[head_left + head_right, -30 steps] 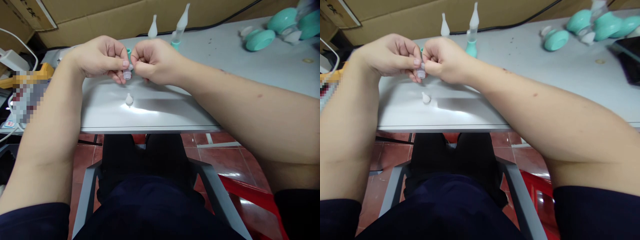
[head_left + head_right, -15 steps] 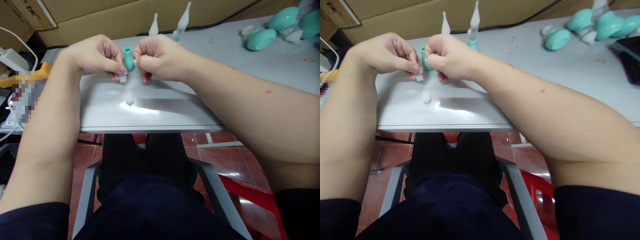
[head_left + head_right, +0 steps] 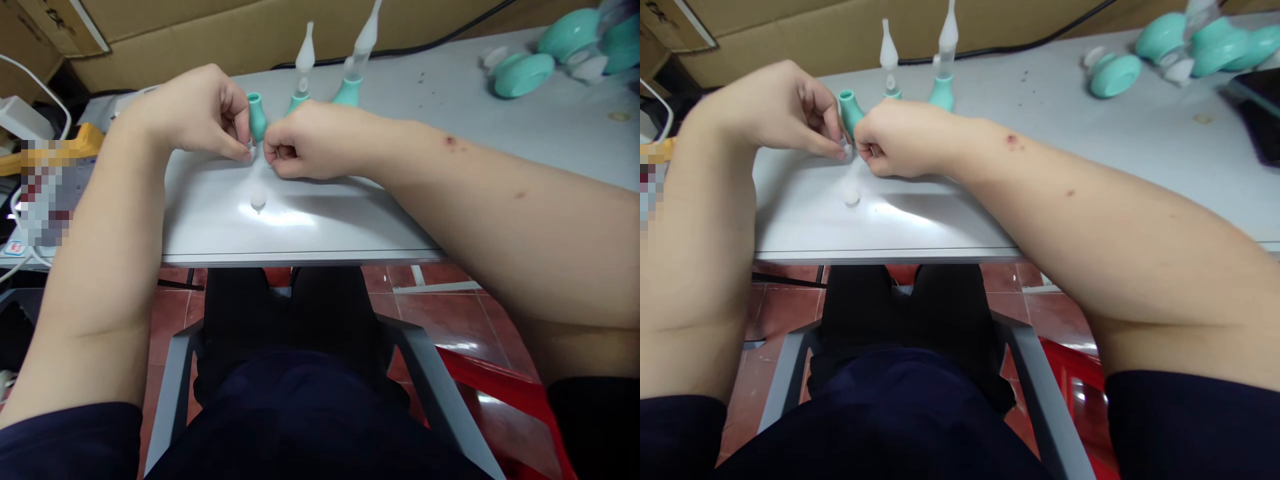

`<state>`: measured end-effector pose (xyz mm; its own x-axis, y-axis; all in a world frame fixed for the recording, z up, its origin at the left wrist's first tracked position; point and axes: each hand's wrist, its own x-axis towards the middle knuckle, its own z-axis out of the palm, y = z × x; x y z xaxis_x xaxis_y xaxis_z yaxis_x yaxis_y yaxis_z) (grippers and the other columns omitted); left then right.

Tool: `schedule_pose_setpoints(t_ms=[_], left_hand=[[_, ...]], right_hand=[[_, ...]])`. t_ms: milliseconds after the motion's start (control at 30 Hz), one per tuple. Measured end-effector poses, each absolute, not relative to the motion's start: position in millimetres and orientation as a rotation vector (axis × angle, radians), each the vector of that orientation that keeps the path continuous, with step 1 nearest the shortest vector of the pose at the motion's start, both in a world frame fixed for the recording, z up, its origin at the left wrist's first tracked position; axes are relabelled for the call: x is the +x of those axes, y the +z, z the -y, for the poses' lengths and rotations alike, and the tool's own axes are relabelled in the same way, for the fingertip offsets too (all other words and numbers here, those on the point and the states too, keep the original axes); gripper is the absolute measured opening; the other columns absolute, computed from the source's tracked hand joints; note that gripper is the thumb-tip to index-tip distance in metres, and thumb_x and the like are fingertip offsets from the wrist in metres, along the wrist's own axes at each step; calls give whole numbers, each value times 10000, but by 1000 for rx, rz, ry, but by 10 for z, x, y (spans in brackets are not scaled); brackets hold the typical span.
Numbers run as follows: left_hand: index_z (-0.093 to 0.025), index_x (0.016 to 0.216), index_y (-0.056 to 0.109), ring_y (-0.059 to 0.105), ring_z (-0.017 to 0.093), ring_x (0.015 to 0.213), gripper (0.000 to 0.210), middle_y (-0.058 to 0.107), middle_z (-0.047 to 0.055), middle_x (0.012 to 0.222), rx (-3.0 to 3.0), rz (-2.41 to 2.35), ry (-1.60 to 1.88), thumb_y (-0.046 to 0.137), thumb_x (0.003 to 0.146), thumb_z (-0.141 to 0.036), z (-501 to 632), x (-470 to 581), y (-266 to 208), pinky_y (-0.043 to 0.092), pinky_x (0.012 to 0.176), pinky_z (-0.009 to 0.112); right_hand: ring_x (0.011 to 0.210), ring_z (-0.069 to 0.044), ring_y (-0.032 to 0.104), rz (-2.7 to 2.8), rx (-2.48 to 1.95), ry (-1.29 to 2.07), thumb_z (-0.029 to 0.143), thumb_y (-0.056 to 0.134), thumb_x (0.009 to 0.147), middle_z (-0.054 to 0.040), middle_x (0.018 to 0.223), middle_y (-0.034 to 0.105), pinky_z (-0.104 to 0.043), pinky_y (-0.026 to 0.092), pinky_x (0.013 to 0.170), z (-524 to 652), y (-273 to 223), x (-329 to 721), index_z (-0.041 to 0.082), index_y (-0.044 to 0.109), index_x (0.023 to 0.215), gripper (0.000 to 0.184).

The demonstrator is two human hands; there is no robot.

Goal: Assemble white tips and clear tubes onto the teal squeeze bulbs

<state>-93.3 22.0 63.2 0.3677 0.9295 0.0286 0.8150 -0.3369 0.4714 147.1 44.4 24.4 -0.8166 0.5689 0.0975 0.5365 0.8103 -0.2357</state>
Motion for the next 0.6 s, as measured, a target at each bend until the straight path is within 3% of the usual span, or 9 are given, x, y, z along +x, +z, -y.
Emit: schedule_pose_setpoints(t_ms=[233, 333, 467, 533, 600], left_hand=[[-153, 853, 862, 651, 136, 690, 226, 786, 37, 765, 2258, -1393, 470, 1075, 774, -156, -174, -974, 665, 438, 663, 268], [-124, 849, 849, 621, 139, 678, 174, 762, 74, 749, 2258, -1352, 588, 1018, 830, -165, -135, -951, 672, 414, 652, 305], [-137, 758, 783, 570, 106, 613, 148, 711, 35, 695, 2268, -1269, 813, 847, 880, -189, -106, -911, 657, 363, 603, 315], [-134, 757, 763, 554, 89, 593, 133, 690, 11, 679, 2254, -1252, 888, 799, 879, -173, -86, -889, 645, 345, 586, 303], [-122, 772, 759, 560, 71, 582, 109, 684, -6, 672, 2220, -1231, 962, 799, 870, -150, -57, -862, 638, 346, 567, 284]], right_hand=[[703, -145, 469, 2695, -752, 411, 96, 698, 849, -11, 768, 635, -355, 409, 759, -428, 314, 1543, 182, 702, 937, 123], [724, -148, 510, 2586, -629, 701, 213, 732, 850, -11, 771, 641, -337, 428, 732, -403, 348, 1576, 205, 735, 994, 144], [682, -134, 533, 2554, -416, 1080, 432, 798, 842, -6, 764, 637, -306, 405, 655, -397, 316, 1572, 188, 770, 1033, 311], [652, -118, 512, 2640, -382, 1054, 455, 841, 828, -1, 780, 640, -291, 392, 631, -403, 267, 1548, 182, 805, 1052, 355], [653, -109, 509, 2709, -371, 952, 394, 849, 851, 0, 795, 655, -277, 387, 624, -404, 217, 1522, 193, 835, 1036, 274]])
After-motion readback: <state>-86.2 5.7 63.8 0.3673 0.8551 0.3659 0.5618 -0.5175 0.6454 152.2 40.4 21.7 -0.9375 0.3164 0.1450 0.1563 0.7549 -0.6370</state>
